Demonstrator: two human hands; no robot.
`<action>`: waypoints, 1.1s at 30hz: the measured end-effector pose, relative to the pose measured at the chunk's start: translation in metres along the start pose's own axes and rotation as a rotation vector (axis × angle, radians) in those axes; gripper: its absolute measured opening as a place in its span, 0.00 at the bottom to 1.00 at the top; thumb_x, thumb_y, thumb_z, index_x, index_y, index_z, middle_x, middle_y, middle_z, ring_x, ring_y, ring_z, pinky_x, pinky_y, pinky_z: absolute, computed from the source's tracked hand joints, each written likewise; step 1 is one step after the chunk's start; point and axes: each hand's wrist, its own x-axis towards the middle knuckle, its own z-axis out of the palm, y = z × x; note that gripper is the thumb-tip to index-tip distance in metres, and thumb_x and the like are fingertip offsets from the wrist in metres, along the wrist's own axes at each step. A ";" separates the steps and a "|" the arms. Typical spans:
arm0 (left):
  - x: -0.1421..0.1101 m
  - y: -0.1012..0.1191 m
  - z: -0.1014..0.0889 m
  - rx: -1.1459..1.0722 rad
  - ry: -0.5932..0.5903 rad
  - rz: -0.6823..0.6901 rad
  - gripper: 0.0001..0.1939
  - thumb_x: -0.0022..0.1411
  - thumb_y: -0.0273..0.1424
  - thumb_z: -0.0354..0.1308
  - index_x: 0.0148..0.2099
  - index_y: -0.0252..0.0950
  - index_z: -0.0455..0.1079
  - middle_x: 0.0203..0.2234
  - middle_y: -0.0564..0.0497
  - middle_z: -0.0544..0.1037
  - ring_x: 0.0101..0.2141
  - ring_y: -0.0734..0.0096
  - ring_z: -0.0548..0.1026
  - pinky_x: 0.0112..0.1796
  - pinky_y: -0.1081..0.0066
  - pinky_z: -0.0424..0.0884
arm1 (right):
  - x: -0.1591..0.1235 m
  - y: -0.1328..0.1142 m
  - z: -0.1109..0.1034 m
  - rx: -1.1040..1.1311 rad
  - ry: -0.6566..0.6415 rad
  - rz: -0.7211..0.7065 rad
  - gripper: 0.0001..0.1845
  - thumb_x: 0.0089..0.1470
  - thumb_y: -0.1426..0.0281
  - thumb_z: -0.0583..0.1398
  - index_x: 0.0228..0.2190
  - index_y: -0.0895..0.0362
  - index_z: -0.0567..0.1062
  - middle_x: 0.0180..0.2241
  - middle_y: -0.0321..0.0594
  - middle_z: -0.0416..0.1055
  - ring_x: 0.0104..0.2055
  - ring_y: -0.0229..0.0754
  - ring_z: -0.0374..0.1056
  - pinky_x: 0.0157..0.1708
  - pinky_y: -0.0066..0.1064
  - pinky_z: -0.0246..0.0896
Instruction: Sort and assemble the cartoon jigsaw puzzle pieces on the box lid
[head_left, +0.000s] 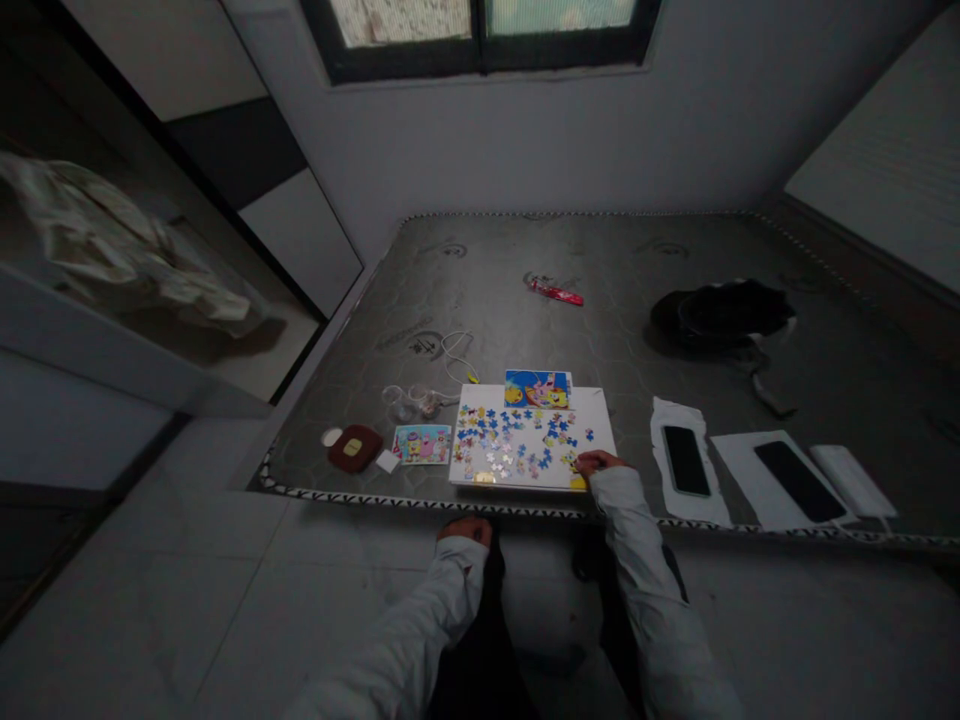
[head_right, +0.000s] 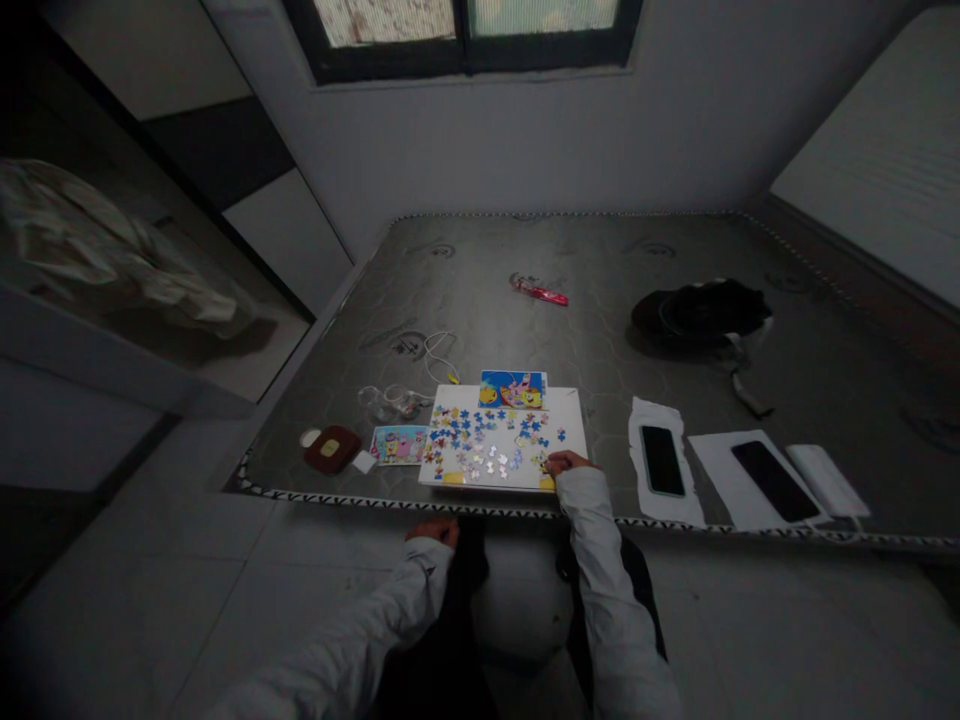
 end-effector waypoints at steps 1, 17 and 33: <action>0.000 0.000 0.000 -0.003 -0.001 0.000 0.13 0.70 0.33 0.56 0.38 0.38 0.81 0.40 0.48 0.85 0.41 0.64 0.79 0.34 0.72 0.65 | 0.001 0.000 0.000 0.006 0.005 0.007 0.18 0.44 0.57 0.65 0.34 0.54 0.83 0.28 0.41 0.81 0.29 0.42 0.75 0.30 0.31 0.68; 0.007 -0.004 0.006 -0.005 -0.034 0.000 0.16 0.72 0.35 0.52 0.41 0.40 0.83 0.45 0.48 0.86 0.46 0.57 0.81 0.39 0.68 0.69 | -0.004 -0.008 -0.005 -0.016 0.089 0.025 0.20 0.44 0.52 0.63 0.33 0.52 0.84 0.31 0.41 0.82 0.32 0.45 0.76 0.32 0.34 0.68; 0.004 -0.001 0.007 0.002 0.002 -0.002 0.14 0.71 0.34 0.55 0.39 0.41 0.82 0.44 0.48 0.86 0.46 0.58 0.82 0.41 0.69 0.71 | -0.008 -0.012 0.004 -0.135 0.093 -0.153 0.21 0.50 0.52 0.60 0.38 0.51 0.84 0.37 0.41 0.82 0.40 0.46 0.76 0.45 0.38 0.70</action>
